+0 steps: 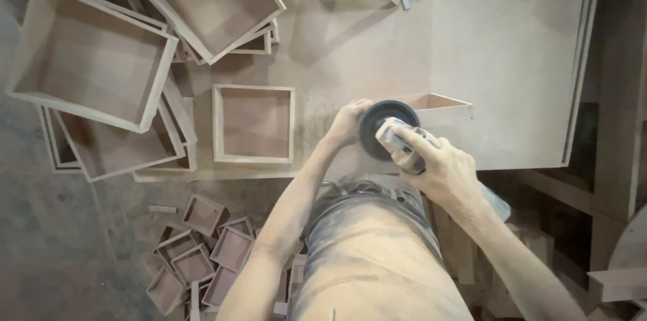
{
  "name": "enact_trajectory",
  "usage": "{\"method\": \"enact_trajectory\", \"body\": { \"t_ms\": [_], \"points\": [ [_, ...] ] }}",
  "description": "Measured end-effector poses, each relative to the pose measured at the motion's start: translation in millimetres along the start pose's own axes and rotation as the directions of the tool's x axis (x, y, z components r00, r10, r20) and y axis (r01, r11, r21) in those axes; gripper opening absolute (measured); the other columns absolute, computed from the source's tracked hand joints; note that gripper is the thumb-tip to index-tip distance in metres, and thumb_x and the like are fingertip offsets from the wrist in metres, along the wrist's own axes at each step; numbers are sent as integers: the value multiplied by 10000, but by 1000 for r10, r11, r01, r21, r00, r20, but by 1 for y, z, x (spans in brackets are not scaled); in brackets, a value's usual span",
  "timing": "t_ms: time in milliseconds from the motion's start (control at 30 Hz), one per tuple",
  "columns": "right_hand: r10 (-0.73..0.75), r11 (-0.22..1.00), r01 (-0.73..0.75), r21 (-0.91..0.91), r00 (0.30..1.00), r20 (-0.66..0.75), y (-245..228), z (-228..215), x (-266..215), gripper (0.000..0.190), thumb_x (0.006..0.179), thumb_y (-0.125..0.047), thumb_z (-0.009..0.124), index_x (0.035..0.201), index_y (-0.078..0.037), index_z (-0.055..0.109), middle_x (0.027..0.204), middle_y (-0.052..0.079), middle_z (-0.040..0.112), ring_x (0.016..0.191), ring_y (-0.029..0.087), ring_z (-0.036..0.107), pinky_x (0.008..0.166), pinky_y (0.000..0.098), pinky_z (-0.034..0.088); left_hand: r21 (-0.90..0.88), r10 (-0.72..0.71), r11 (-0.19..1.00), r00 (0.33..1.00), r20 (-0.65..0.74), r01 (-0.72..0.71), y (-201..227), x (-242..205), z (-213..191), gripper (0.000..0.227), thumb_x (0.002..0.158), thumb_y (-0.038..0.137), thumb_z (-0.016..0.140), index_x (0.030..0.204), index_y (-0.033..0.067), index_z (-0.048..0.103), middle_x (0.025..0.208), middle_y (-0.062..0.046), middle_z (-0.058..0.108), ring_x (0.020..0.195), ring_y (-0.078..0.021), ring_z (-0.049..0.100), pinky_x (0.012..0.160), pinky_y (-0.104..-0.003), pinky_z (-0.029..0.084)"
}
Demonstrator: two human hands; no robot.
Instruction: The person uses an orbital sander to smooth the surfaces of small wooden boxes. They handle each box one at a time, sanding the exterior edges and interior surfaces, then place the finished pieces aside.
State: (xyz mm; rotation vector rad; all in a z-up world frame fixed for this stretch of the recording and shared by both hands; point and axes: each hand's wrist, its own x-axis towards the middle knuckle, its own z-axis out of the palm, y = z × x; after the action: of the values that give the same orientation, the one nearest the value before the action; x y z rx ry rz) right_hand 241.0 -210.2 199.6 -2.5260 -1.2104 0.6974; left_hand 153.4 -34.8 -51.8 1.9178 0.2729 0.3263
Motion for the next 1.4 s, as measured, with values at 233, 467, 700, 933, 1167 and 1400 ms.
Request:
{"method": "enact_trajectory", "body": {
  "t_ms": [233,467,700,933,1167,1400],
  "points": [
    [196,981,-194,27,974,-116,38,-12,-23,845,700,-251,892,1462,-338,540,1177,112,741,990,291,749,856,417,608,79,-103,992,993,55,99,-1,1,-1,251,774,94,745,930,57,552,985,-133,658,1010,-378,638,835,-453,518],
    [374,919,-308,244,876,-303,35,-7,-36,827,752,-252,877,1495,-276,513,1224,158,730,1033,323,734,897,438,594,16,-47,999,998,43,46,9,4,-6,313,719,137,813,875,55,555,952,-150,645,967,-399,622,812,-456,516],
    [92,996,-90,26,993,-74,7,19,-23,674,783,-292,814,1413,-324,579,1177,156,731,886,334,732,728,456,608,-3,-78,997,996,53,79,4,1,-2,248,791,90,776,931,39,578,973,-181,641,982,-402,630,829,-446,518],
    [192,981,-184,56,961,-200,29,-6,-34,645,822,-300,818,1420,-332,577,1058,145,737,832,347,741,718,444,613,21,30,999,1000,6,-30,-3,1,-1,458,679,64,820,1098,-6,647,1041,-182,679,1018,-390,645,871,-439,530],
    [389,917,-324,233,856,-341,46,-18,-41,789,745,-265,824,1473,-283,522,1110,147,744,876,340,748,765,447,606,28,-98,995,994,57,96,-5,1,-2,357,756,48,793,1083,5,655,938,-151,686,970,-359,681,890,-430,554],
    [451,892,-420,167,850,-271,52,-13,-29,806,733,-274,862,1463,-352,530,1063,153,744,859,339,745,747,446,609,26,-10,1000,995,101,7,10,11,-7,193,759,44,773,896,23,639,885,-147,678,1064,-373,701,1001,-445,547]
  ]
}}
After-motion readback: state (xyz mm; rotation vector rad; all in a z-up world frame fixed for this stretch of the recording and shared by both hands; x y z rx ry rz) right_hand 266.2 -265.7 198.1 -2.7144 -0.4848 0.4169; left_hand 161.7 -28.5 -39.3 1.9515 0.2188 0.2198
